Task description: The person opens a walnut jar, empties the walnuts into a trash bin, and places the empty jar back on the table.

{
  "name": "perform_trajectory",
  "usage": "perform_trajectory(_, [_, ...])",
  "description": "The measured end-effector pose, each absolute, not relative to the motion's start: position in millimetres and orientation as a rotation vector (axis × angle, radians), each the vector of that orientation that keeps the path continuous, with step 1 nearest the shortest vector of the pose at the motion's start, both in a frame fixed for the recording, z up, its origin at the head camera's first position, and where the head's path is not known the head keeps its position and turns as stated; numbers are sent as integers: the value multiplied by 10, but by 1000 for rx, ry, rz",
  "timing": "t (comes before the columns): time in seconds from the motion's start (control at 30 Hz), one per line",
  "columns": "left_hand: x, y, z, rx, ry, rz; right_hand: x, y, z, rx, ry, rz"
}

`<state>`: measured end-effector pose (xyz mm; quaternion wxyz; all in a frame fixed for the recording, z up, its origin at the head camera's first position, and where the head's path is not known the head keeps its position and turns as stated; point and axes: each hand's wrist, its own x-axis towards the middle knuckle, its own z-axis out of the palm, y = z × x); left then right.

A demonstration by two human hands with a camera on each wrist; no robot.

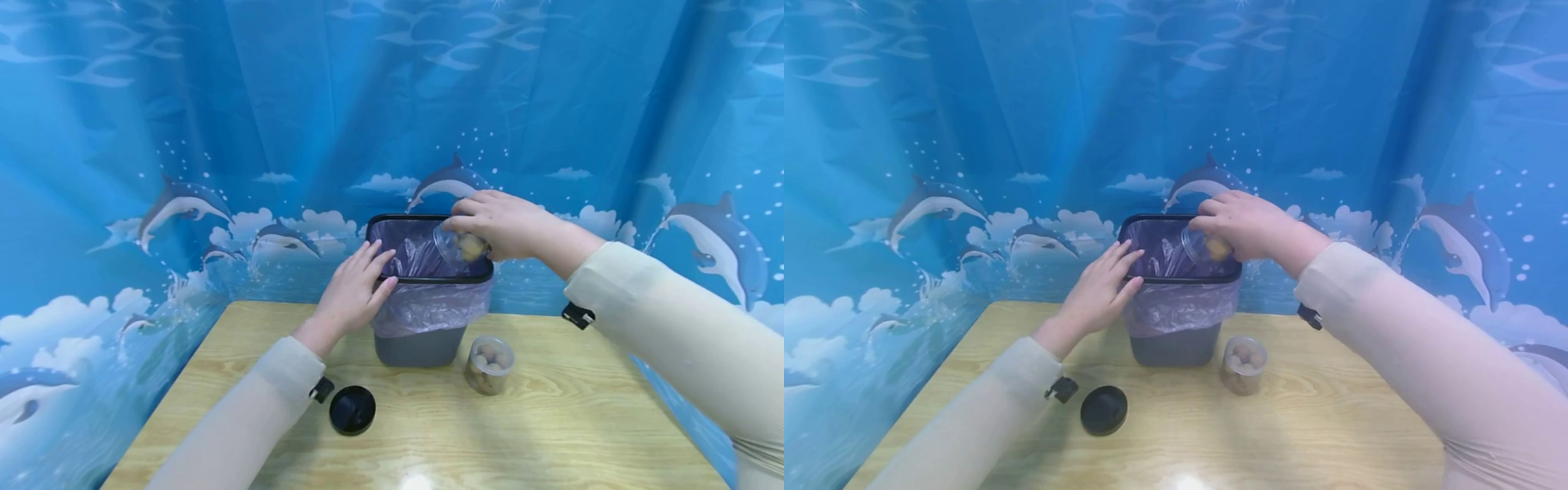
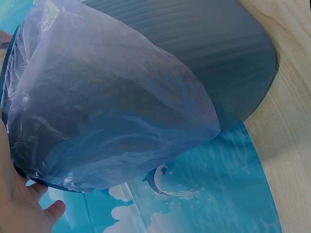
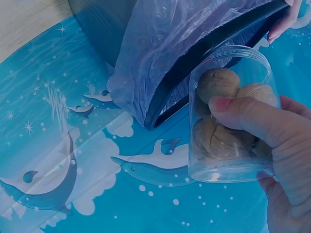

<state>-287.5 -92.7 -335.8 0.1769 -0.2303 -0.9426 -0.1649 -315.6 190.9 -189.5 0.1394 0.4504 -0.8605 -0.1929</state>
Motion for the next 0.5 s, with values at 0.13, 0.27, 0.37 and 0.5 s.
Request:
perform_trajectory(0.13, [-2880,-924,-3357,-651,-2663,-472,-3152,1911,-1887,1309,-2472,-563])
perform_trajectory(0.27, [-2886,-925,-3363,-650,-2664,-469,-3146,1904,-1875,1296,-2478,-592])
perform_trajectory(0.37, [-2891,-928,-3369,-648,-2664,-462,-3137,1899,-1863,1284,-2482,-616])
perform_trajectory(0.5, [-2894,-928,-3375,-653,-2658,-459,-3127,1907,-1863,1273,-2471,-628])
